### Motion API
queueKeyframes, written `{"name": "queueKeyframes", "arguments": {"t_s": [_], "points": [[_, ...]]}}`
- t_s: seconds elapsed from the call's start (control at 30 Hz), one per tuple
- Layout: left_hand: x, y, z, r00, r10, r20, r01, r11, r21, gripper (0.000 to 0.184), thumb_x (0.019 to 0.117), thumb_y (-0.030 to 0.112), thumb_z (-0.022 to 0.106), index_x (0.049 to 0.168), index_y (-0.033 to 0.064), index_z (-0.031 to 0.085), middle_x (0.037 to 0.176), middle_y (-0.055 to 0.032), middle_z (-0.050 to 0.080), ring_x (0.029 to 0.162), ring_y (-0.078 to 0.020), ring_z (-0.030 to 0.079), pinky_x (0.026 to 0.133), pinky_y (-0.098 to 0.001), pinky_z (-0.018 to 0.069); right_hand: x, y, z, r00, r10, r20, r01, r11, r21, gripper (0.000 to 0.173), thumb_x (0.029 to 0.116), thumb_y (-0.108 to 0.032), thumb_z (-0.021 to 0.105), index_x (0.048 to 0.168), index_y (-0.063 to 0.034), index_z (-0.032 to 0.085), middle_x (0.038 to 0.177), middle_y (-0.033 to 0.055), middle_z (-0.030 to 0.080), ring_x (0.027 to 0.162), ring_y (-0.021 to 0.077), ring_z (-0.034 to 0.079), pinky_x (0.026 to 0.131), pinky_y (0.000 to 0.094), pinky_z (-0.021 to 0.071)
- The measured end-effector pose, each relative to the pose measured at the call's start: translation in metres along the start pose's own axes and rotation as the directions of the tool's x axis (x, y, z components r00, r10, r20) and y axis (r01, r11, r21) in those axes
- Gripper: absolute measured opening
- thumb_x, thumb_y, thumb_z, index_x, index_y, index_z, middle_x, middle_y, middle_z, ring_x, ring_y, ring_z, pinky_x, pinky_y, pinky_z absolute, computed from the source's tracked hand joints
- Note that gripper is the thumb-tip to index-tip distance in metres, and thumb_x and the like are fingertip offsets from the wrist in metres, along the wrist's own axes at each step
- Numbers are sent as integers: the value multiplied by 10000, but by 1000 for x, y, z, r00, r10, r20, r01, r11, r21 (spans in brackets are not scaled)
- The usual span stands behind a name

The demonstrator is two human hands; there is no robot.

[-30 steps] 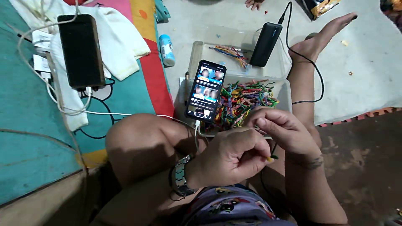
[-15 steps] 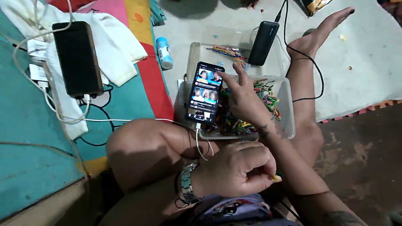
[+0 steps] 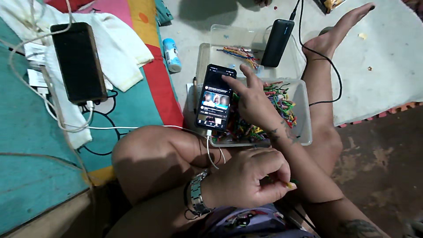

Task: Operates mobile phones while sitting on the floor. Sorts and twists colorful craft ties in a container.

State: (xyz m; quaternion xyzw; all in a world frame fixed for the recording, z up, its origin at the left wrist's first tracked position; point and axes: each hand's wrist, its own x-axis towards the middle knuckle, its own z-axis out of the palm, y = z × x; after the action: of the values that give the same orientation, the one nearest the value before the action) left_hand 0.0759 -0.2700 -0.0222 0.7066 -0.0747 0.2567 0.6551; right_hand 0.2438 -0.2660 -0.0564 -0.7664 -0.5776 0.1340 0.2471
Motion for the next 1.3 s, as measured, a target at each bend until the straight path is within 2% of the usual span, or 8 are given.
{"name": "queueKeyframes", "arguments": {"t_s": [0.1,0.2,0.3,0.37,0.43,0.73,1.1,1.3], "points": [[0,-1,0,1000,-8,18,8,1000,0,101,946,32,647,897,-37,593,857,-138,646,845,-118,635,797,-190,519,-1,0,-2,1000,6,2,-6,1000,-19,819,769,129,671,1476,-271,562,1642,247,265,1367,544,425,967,697,453],[1,-1,-2,1000,-17,26,16,1000,25,115,968,59,638,905,-32,605,873,-133,655,870,-125,639,829,-206,519,-10,1,-18,1000,6,-3,-6,994,109,614,946,-15,558,1534,-162,465,1625,213,315,1367,420,479,1018,595,477],[2,0,-6,999,-5,-40,8,997,70,146,992,104,641,924,-14,591,894,-116,658,903,-115,635,865,-212,511,-37,5,-43,998,-58,5,50,899,434,305,1066,-201,433,1201,-70,672,1179,49,659,1024,115,641,855,309,558],[2,0,-8,993,10,-119,4,993,118,149,999,126,644,935,7,581,902,-94,656,909,-95,623,865,-209,502,-60,12,-57,983,-167,77,76,748,660,383,1096,-295,386,995,-100,699,960,-44,700,897,21,648,799,228,554],[2,-2,-10,983,24,-183,3,989,149,148,1000,132,648,947,15,574,904,-80,656,905,-76,617,855,-200,498,-81,19,-64,939,-310,146,83,619,781,440,1114,-372,354,1041,-112,700,977,-85,675,950,-32,604,852,182,505],[3,-11,-11,971,-39,-235,69,990,119,123,967,94,681,949,3,600,937,-53,655,932,-35,637,846,-181,545,-109,19,-52,951,-309,5,209,656,725,236,1042,-239,593,973,-68,740,983,-26,731,1014,3,645,942,213,525],[4,-16,-15,941,-105,-322,129,990,54,125,926,63,719,969,107,610,944,51,649,878,4,641,776,-179,575,-97,8,-36,996,-82,-25,73,662,746,138,906,-210,757,846,-92,716,826,-100,660,790,-71,608,733,113,526],[9,-8,-31,963,-22,-270,61,989,136,117,946,69,684,987,122,587,965,50,649,914,-2,647,798,-178,576,-76,14,-32,971,-237,34,83,468,880,181,942,-308,724,892,-146,663,864,-127,643,815,-70,598,737,128,520]]}}
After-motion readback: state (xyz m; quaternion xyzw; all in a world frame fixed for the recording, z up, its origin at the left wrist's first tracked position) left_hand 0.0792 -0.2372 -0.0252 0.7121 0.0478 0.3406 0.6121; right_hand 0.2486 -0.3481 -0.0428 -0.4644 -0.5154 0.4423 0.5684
